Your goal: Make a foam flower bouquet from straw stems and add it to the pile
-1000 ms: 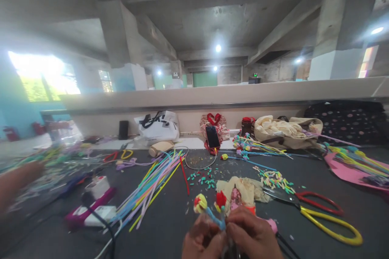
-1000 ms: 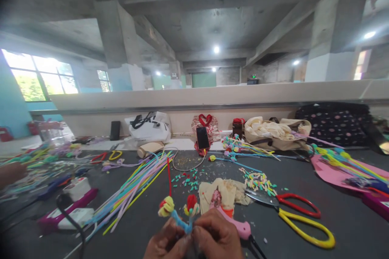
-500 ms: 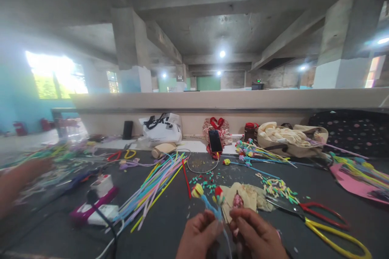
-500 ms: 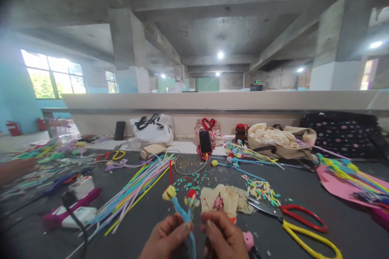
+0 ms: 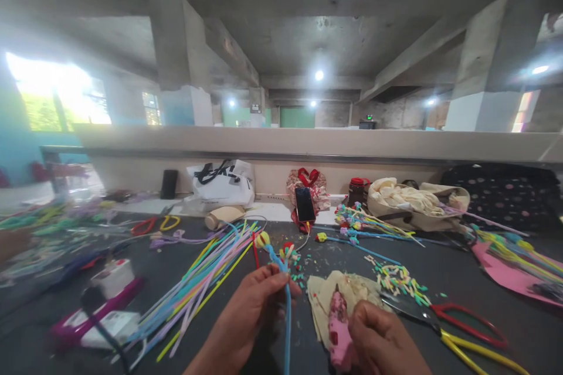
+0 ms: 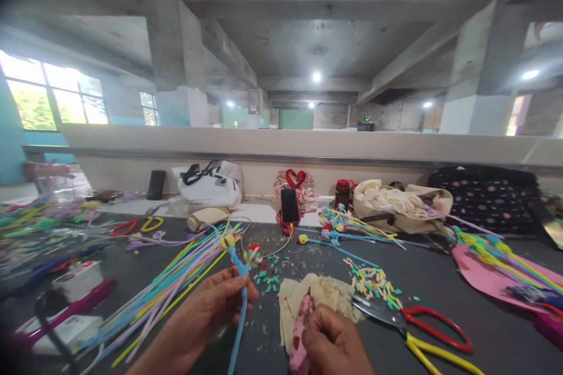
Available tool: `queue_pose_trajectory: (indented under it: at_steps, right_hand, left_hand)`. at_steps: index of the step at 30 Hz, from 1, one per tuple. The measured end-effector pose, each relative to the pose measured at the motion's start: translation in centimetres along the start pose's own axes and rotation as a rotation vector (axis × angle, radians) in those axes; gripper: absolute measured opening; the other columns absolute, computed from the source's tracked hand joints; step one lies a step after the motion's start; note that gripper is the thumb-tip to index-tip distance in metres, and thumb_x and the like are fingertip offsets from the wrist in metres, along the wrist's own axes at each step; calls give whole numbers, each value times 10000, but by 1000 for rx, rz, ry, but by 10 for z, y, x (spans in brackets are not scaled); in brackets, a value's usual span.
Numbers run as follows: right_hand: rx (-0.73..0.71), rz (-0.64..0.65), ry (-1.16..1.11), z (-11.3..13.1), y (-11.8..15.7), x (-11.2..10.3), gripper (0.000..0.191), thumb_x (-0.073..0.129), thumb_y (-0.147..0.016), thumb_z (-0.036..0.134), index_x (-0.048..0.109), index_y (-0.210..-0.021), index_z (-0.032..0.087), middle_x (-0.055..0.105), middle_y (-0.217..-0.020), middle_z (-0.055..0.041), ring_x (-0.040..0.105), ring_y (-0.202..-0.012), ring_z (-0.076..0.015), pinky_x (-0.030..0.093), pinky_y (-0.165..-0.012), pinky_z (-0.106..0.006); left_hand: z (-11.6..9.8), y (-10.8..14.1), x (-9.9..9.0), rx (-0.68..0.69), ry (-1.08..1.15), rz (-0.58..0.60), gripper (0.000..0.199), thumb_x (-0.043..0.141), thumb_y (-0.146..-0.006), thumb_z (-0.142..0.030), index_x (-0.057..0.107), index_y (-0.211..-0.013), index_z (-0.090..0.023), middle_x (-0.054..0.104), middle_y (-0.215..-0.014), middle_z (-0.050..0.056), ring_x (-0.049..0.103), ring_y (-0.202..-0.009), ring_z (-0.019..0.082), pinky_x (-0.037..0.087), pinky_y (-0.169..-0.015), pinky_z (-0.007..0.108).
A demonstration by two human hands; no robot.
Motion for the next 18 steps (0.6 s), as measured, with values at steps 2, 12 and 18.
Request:
queue_pose_trajectory:
  at_steps: [2, 12, 18]
  right_hand:
    - [10, -34, 42, -5, -4, -9, 348, 497, -703, 402, 317, -490, 194, 278, -412, 87, 232, -383, -50, 159, -370, -182]
    - [-126, 80, 155, 18, -38, -16, 236, 496, -765, 349, 580, -683, 144, 517, -571, 24, 474, -467, -75, 330, -436, -171]
    - [36, 145, -38, 24, -57, 14, 289, 568, -672, 424, 601, -641, 139, 454, -396, 59, 375, -316, -52, 221, -314, -160]
  left_hand:
    - [-8, -7, -5, -5, -16, -5, 154, 594, -684, -292, 554, -655, -146, 620, -596, 15, 507, -472, 75, 352, -423, 159]
    - [-9, -33, 13, -119, 178, 150, 90, 609, -683, -227, 621, -708, -141, 641, -776, 47, 578, -698, 137, 442, -643, 261]
    - [17, -50, 20, -118, 165, 187, 196, 699, -574, -245, 647, -699, -104, 630, -647, 47, 561, -601, 129, 408, -578, 232]
Point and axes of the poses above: each hand's wrist, its own y-axis away from the middle knuckle, its own x-axis out of the palm, z = x × y, the point moved 2 cm from there along -y, towards the middle knuckle
